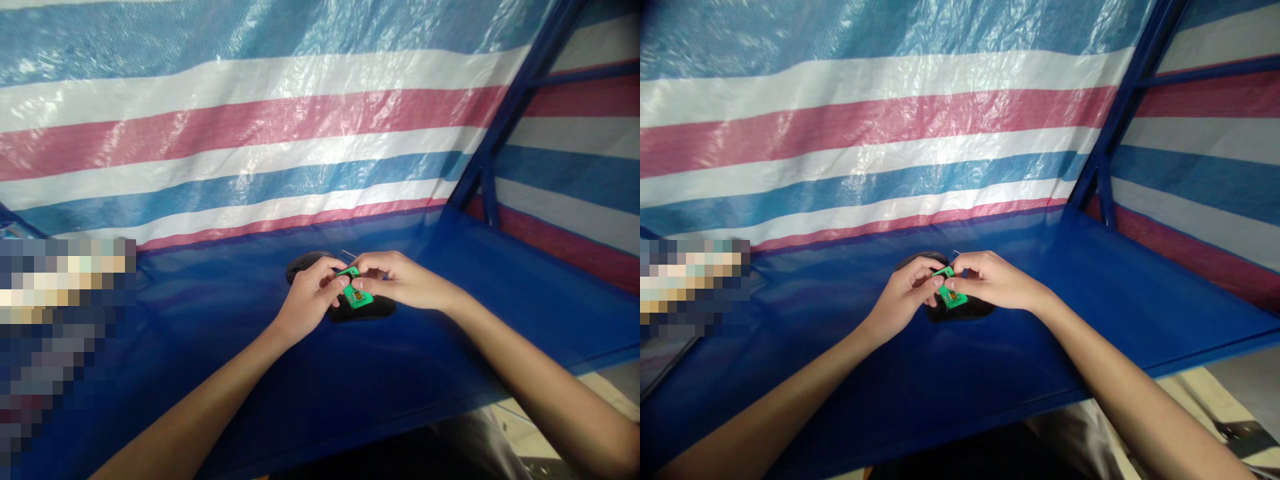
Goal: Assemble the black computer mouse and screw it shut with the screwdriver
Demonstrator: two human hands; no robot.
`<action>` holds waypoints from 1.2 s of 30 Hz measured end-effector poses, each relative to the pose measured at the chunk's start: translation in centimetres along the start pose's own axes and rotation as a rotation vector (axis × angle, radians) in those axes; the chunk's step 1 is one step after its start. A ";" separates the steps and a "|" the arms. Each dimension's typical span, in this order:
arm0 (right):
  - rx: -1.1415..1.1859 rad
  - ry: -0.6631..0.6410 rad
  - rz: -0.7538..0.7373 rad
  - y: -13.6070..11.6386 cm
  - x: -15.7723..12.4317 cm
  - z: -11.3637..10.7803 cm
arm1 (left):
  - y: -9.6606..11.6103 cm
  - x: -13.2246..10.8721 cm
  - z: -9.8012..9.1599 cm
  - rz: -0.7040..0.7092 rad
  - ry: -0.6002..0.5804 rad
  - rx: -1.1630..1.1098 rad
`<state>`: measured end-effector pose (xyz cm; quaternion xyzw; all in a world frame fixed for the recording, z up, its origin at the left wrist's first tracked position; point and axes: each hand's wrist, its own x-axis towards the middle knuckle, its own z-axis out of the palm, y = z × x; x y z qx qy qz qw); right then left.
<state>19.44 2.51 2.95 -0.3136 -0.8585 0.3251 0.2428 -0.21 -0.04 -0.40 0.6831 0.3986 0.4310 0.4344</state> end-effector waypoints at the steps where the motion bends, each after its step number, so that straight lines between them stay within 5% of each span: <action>1: -0.014 -0.007 0.004 0.0 0.0 0.0 | 0.0 0.0 0.0 0.010 0.013 -0.006; 15: -0.067 -0.223 -0.082 0.4 -0.1 0.0 | -0.2 -0.2 0.1 -0.037 0.012 0.116; 23: -0.054 -0.269 -0.047 0.3 -0.1 -0.1 | -0.2 -0.2 0.0 0.038 -0.033 0.302; 36: 0.048 -0.310 0.007 -0.5 -0.1 0.4 | 0.5 -0.5 0.4 0.076 -0.063 0.306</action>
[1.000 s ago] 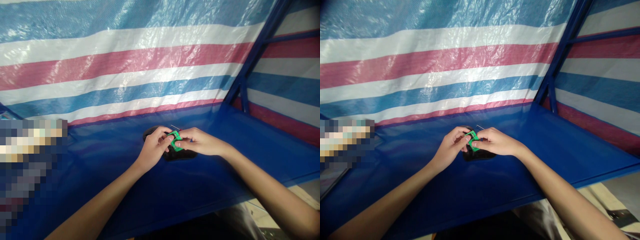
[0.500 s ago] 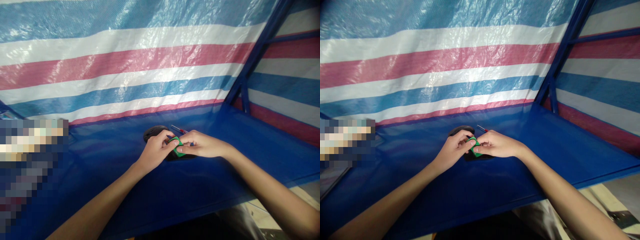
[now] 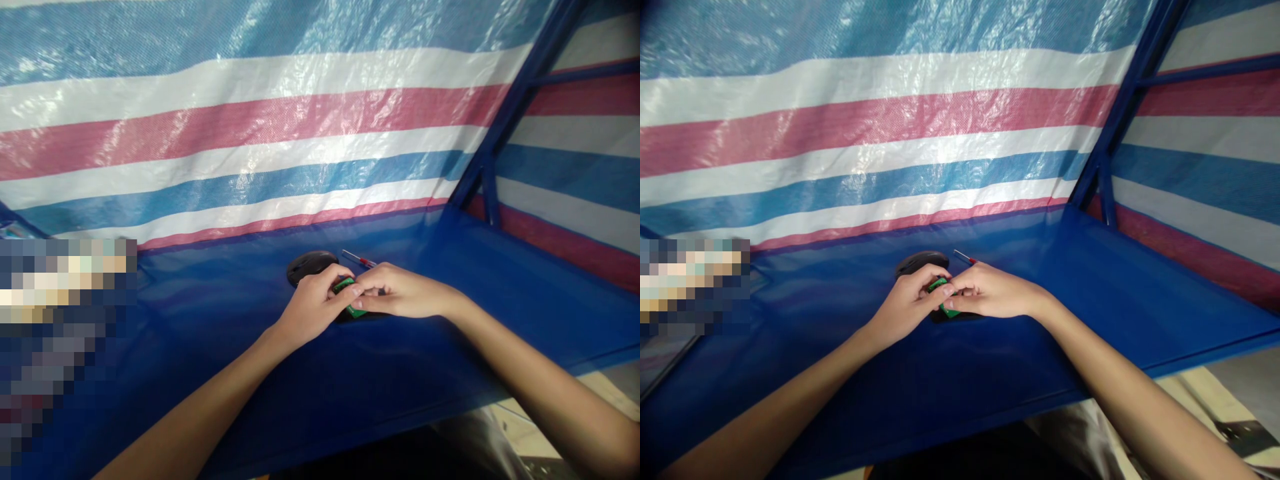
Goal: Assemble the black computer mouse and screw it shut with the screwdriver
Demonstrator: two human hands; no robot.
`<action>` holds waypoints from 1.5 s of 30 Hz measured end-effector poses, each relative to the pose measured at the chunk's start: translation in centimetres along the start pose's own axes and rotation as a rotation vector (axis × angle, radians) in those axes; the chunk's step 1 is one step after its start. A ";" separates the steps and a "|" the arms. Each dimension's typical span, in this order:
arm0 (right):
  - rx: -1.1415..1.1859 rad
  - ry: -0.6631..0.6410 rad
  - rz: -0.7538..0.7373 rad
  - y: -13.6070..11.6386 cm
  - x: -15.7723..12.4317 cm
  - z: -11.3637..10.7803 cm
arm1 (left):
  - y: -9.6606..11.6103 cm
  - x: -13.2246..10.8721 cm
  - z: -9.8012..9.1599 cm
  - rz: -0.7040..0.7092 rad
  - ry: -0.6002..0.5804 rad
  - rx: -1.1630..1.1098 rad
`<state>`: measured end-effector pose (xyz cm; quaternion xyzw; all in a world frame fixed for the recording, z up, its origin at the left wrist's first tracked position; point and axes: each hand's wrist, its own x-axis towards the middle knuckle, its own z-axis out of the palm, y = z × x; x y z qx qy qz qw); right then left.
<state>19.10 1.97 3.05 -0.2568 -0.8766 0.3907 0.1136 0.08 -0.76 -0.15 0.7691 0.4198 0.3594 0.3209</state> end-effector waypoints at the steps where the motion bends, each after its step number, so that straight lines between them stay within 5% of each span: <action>1: -0.006 0.006 -0.002 0.0 0.0 0.0 | 0.0 0.0 0.0 0.001 -0.001 0.002; 19: -0.092 0.053 -0.061 0.6 -0.1 -0.2 | 0.1 -0.1 -0.1 0.007 -0.011 0.045; 45: -0.077 0.291 -0.018 0.2 -0.1 -0.4 | -0.2 0.0 -0.2 -0.006 0.067 0.042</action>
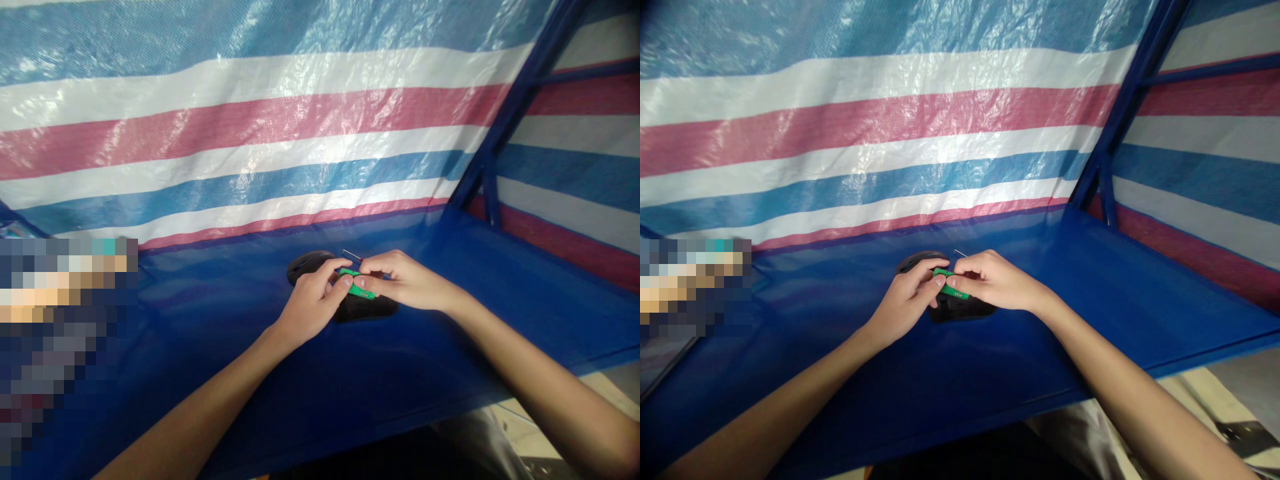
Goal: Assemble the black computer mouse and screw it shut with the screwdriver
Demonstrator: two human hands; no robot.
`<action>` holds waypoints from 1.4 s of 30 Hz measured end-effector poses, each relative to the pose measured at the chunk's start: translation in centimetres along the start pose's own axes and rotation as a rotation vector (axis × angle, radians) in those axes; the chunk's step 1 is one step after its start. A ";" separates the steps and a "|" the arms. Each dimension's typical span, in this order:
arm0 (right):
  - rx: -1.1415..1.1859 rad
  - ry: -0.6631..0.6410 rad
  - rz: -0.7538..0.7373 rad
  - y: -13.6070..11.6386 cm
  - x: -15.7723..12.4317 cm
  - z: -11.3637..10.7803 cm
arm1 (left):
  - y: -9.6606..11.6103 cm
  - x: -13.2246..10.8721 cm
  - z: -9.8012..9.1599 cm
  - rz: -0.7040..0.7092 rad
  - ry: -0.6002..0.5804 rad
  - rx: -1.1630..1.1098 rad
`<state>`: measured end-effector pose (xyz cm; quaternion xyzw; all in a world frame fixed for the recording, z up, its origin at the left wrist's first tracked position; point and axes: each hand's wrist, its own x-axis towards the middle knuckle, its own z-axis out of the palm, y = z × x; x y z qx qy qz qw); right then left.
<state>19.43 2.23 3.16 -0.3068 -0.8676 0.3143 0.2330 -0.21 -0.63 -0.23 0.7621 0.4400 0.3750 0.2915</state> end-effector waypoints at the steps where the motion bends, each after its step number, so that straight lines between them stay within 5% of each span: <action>1: -0.007 -0.012 -0.017 0.0 0.0 0.0 | 0.0 0.0 0.0 -0.008 -0.004 -0.013; 14: -0.190 0.003 -0.160 0.3 0.1 0.3 | 0.1 0.2 0.2 -0.077 -0.016 -0.168; 22: -0.144 -0.048 -0.113 0.2 0.1 0.2 | 0.0 0.4 0.3 -0.019 0.111 -0.251; 32: -0.025 -0.141 -0.020 0.4 0.2 0.2 | 0.1 0.2 0.5 -0.044 0.097 -0.316; 37: 0.052 -0.064 0.065 0.4 0.2 0.3 | 0.1 -0.1 0.4 0.084 0.054 -0.224; 42: -0.006 -0.113 -0.023 0.3 0.3 0.1 | 0.2 -0.5 0.3 0.210 0.012 -0.041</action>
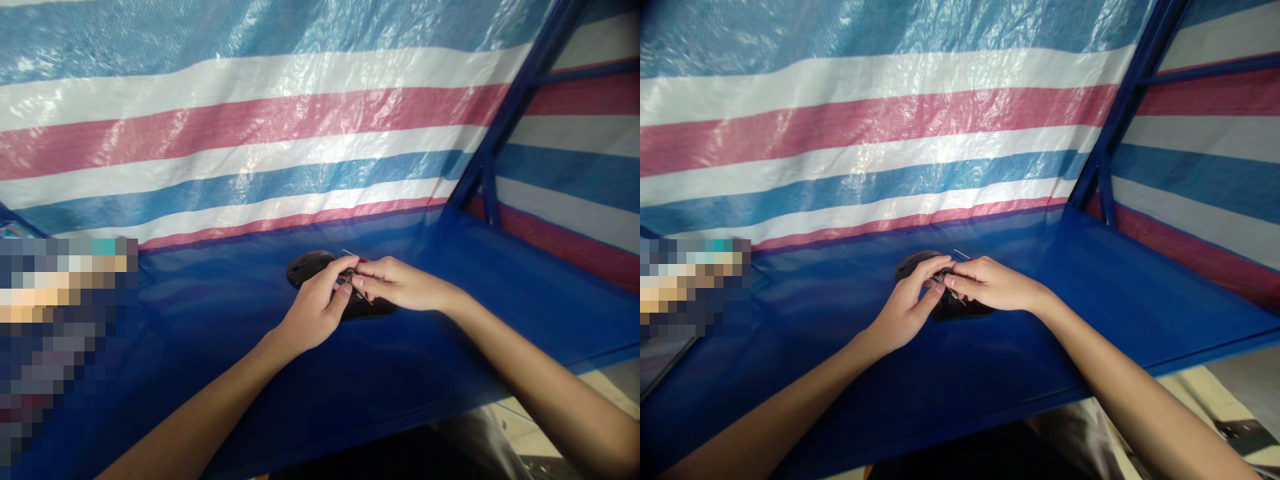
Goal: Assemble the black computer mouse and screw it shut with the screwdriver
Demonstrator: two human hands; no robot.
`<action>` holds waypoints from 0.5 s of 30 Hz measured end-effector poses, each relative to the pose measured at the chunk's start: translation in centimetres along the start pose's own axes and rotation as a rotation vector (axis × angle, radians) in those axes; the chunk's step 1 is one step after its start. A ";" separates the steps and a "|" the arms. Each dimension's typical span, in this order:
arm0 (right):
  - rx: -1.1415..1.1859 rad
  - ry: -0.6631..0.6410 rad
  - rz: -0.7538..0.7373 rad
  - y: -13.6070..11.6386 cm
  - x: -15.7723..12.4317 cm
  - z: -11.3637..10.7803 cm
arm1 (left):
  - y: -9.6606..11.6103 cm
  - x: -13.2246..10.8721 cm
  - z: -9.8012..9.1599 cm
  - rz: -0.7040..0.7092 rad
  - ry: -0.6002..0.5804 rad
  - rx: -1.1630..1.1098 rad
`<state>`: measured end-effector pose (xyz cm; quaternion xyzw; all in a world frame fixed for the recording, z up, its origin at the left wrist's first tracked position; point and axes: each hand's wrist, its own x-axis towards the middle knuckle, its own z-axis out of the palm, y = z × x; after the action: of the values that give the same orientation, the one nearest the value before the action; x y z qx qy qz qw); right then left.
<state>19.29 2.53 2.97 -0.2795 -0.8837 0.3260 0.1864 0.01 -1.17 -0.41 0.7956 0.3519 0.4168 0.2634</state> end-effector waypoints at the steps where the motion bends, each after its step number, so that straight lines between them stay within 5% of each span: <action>1: 0.004 -0.011 -0.002 0.0 0.0 0.0 | 0.0 0.0 0.0 0.012 -0.007 0.009; 8: 0.110 0.037 0.022 -0.1 -0.4 -0.2 | 0.0 -0.1 0.2 0.064 0.079 0.010; 12: 0.155 0.120 0.033 -0.4 -0.4 -0.2 | 0.1 0.2 0.1 -0.036 0.227 -0.025; 15: 0.151 0.172 0.066 -0.4 -0.3 -0.2 | 0.1 0.4 0.0 -0.109 0.229 -0.041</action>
<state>19.47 2.12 3.34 -0.3206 -0.8276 0.3725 0.2712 0.23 -0.87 -0.18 0.7169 0.4137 0.4971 0.2601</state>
